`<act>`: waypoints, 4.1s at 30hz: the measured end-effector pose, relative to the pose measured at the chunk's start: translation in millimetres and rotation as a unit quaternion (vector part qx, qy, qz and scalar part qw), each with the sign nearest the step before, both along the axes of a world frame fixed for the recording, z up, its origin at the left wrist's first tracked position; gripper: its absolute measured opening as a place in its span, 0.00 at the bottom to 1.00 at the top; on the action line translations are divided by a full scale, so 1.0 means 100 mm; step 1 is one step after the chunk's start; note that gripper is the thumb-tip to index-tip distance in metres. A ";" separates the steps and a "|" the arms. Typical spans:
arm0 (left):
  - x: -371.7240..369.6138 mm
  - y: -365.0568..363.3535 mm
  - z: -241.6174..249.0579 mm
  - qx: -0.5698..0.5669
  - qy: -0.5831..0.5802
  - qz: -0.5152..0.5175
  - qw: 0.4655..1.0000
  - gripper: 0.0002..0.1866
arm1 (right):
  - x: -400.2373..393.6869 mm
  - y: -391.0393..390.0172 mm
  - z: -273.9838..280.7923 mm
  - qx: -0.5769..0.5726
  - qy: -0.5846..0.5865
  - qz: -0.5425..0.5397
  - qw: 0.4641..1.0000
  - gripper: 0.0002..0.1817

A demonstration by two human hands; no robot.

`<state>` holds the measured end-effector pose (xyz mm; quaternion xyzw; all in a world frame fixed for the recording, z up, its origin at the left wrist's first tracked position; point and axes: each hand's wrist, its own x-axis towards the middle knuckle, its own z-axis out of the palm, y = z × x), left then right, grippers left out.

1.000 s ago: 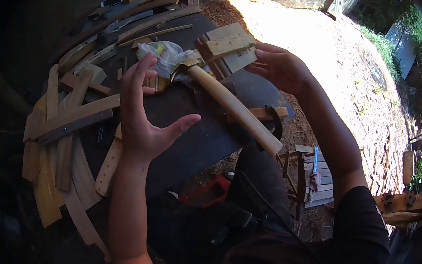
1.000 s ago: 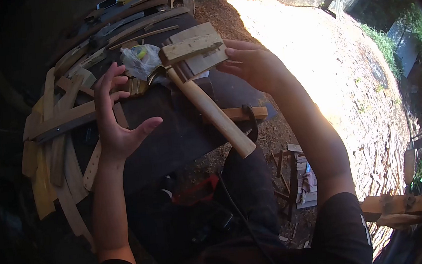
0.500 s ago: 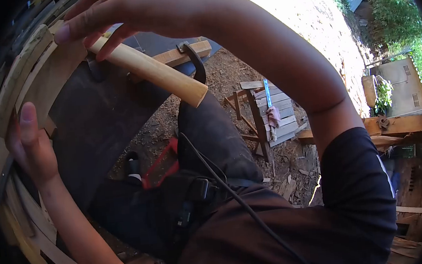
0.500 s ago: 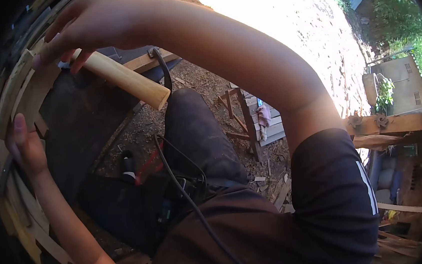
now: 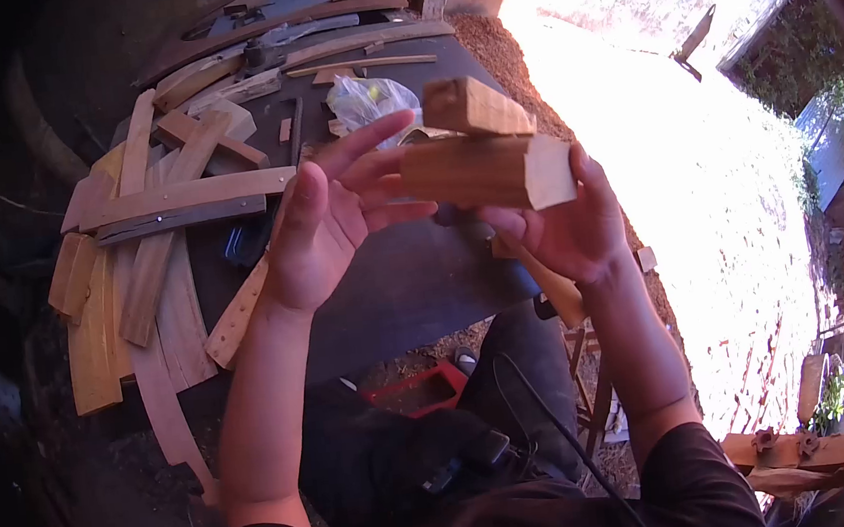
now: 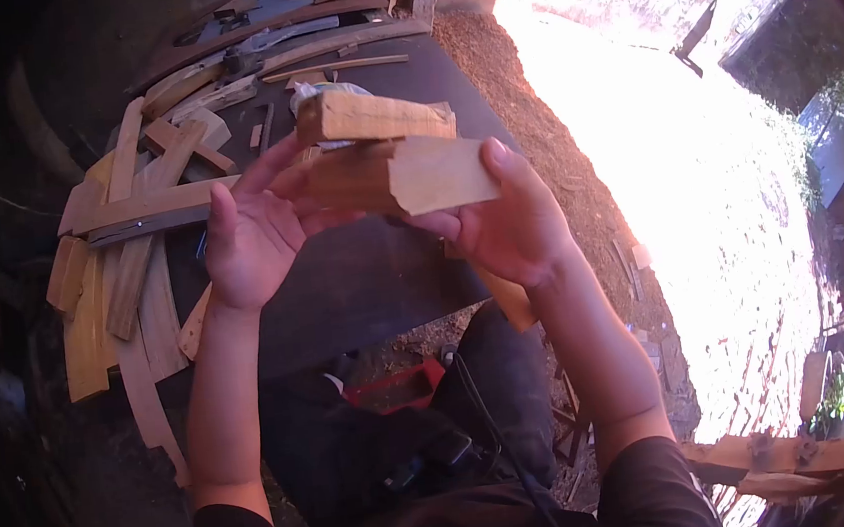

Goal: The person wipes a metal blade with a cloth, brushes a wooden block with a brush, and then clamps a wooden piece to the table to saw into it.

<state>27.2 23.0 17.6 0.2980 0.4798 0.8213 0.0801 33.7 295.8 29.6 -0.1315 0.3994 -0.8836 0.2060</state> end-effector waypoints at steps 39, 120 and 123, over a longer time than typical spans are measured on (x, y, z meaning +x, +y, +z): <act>-0.04 -0.08 -0.12 0.031 0.067 0.020 0.997 0.35 | 0.76 -0.42 0.25 0.278 0.130 -0.182 0.934 0.66; 0.08 -0.04 0.00 -0.049 0.063 0.056 0.995 0.44 | 0.80 -0.32 0.14 0.096 0.042 -0.138 0.985 0.57; 0.08 0.04 0.00 -0.026 0.023 0.094 0.995 0.47 | 0.79 -0.24 0.16 0.071 0.035 -0.159 0.984 0.55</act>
